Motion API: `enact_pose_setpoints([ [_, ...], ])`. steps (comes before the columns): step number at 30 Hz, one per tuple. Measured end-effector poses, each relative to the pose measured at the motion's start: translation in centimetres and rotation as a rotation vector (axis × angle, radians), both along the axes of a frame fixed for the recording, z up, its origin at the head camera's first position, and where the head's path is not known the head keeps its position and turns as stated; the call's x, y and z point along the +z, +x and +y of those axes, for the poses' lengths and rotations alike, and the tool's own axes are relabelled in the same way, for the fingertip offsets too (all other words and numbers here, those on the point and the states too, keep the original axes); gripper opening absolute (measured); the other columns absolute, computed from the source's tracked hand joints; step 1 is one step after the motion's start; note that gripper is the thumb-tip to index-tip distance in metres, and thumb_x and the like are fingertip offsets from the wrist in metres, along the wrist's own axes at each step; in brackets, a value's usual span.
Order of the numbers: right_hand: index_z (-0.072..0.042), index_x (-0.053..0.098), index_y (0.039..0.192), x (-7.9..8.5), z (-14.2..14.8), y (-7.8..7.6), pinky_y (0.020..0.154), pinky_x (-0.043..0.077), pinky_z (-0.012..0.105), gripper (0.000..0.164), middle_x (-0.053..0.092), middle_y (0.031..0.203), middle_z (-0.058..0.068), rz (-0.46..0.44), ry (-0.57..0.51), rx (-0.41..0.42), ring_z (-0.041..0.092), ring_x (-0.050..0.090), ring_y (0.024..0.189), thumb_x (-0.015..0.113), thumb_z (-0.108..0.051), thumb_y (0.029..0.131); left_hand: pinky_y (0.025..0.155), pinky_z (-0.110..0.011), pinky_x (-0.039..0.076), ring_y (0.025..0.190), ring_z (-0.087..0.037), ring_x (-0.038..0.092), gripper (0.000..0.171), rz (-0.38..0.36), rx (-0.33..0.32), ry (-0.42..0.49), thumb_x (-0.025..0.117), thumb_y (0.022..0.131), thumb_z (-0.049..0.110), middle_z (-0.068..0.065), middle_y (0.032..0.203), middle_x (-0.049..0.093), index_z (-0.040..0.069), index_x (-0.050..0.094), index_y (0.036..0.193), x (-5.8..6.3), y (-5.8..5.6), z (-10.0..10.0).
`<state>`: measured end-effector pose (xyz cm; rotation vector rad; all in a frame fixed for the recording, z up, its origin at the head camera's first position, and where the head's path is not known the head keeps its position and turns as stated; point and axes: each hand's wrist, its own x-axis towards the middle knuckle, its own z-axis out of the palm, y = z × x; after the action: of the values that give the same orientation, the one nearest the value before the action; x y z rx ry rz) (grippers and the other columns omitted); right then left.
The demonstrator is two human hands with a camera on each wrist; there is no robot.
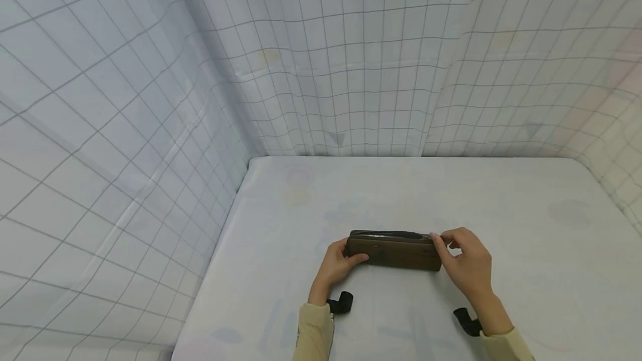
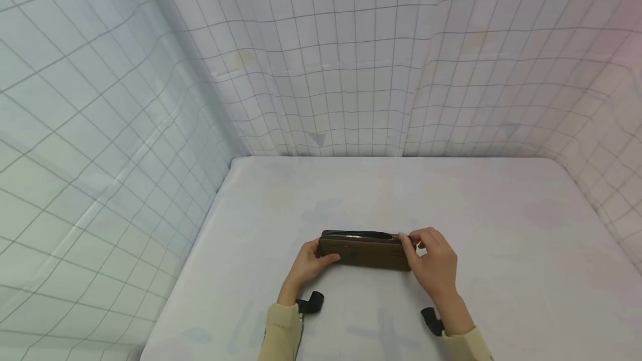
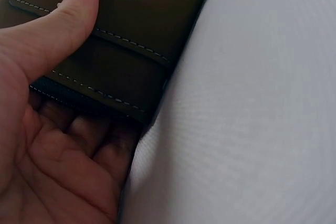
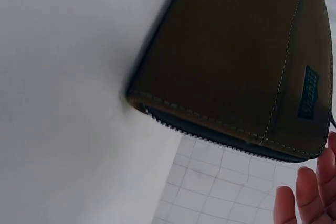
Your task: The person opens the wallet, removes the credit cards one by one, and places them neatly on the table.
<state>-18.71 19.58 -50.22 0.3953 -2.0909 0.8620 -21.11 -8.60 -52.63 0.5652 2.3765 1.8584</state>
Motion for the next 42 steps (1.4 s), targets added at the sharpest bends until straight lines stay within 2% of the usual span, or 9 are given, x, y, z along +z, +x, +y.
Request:
enact_pose_setpoints([
  [3,-0.008,0.061,0.074,-0.4,0.0,0.0,0.057,0.039,0.02,0.016,0.055,0.071,-0.002,-0.067,-0.045,-0.003,0.013,0.048,0.063,0.076,-0.003,0.075,0.079,-0.028,0.05,0.087,-0.014,0.062,0.028,-0.01,-0.002,-0.002,0.074,0.082,0.005,-0.009,0.097,0.069,-0.003,0.067,0.108,0.2,0.0,0.0],
  [8,-0.009,0.056,0.072,-1.0,0.1,-0.1,0.054,0.037,0.015,0.021,0.048,0.065,-0.004,-0.184,-0.169,0.034,0.01,0.044,0.058,0.074,0.0,0.079,0.08,-0.028,0.05,0.087,-0.013,0.062,0.027,-0.016,0.002,-0.007,0.074,0.082,0.005,-0.009,0.097,0.069,-0.003,0.067,0.107,0.3,0.1,0.0],
  [16,-0.011,0.057,0.075,-0.6,0.7,0.0,0.044,0.034,0.029,0.023,0.049,0.065,0.0,-0.544,-0.312,0.023,0.012,0.042,0.059,0.067,-0.025,0.091,0.078,-0.028,0.05,0.085,-0.012,0.062,0.026,-0.01,0.001,0.001,0.074,0.082,0.004,-0.007,0.094,0.069,-0.003,0.068,0.106,0.3,0.2,0.0],
  [22,-0.003,0.058,0.08,0.2,1.1,0.3,0.046,0.035,0.025,0.03,0.047,0.066,0.001,-0.712,-0.378,0.075,0.013,0.041,0.057,0.063,-0.03,0.093,0.078,-0.028,0.05,0.084,-0.01,0.062,0.026,-0.018,0.008,-0.004,0.075,0.081,0.006,-0.004,0.092,0.069,-0.001,0.069,0.105,0.3,0.4,0.0],
  [27,0.001,0.057,0.081,1.6,0.8,1.0,0.049,0.036,0.026,0.028,0.05,0.067,0.005,-0.744,-0.406,0.079,0.015,0.045,0.06,0.061,-0.022,0.095,0.079,-0.029,0.05,0.084,-0.011,0.062,0.025,-0.01,0.002,-0.007,0.075,0.081,0.006,-0.003,0.092,0.069,0.0,0.069,0.105,0.2,0.3,-0.1],
  [29,0.001,0.057,0.081,1.5,1.0,1.1,0.049,0.036,0.026,0.028,0.051,0.067,0.009,-0.758,-0.409,0.066,0.018,0.047,0.062,0.06,-0.022,0.096,0.079,-0.028,0.05,0.084,-0.011,0.062,0.026,-0.012,0.001,-0.012,0.075,0.082,0.007,-0.002,0.091,0.069,0.0,0.068,0.105,0.2,0.3,-0.1],
  [34,0.001,0.057,0.084,-0.1,1.9,0.6,0.05,0.036,0.027,0.033,0.052,0.067,0.007,-0.783,-0.428,0.076,0.021,0.051,0.064,0.059,-0.029,0.096,0.079,-0.028,0.05,0.084,-0.011,0.062,0.026,-0.01,0.004,-0.012,0.076,0.082,0.008,-0.002,0.091,0.069,0.0,0.068,0.105,0.2,0.2,-0.1],
  [39,-0.002,0.055,0.083,-0.4,2.1,0.5,0.05,0.035,0.03,0.034,0.052,0.064,0.007,-0.747,-0.435,0.105,0.026,0.05,0.063,0.058,-0.033,0.096,0.079,-0.028,0.05,0.085,-0.011,0.063,0.026,0.001,0.009,-0.012,0.076,0.081,0.007,-0.002,0.092,0.069,0.0,0.069,0.105,0.1,0.1,-0.1],
  [42,-0.006,0.055,0.081,-1.6,2.4,0.1,0.048,0.036,0.034,0.042,0.051,0.063,0.007,-0.719,-0.458,0.103,0.022,0.05,0.061,0.058,-0.045,0.093,0.078,-0.028,0.051,0.084,-0.012,0.063,0.026,0.009,0.006,-0.017,0.076,0.081,0.006,-0.004,0.092,0.07,-0.002,0.068,0.105,0.2,0.1,-0.1],
])
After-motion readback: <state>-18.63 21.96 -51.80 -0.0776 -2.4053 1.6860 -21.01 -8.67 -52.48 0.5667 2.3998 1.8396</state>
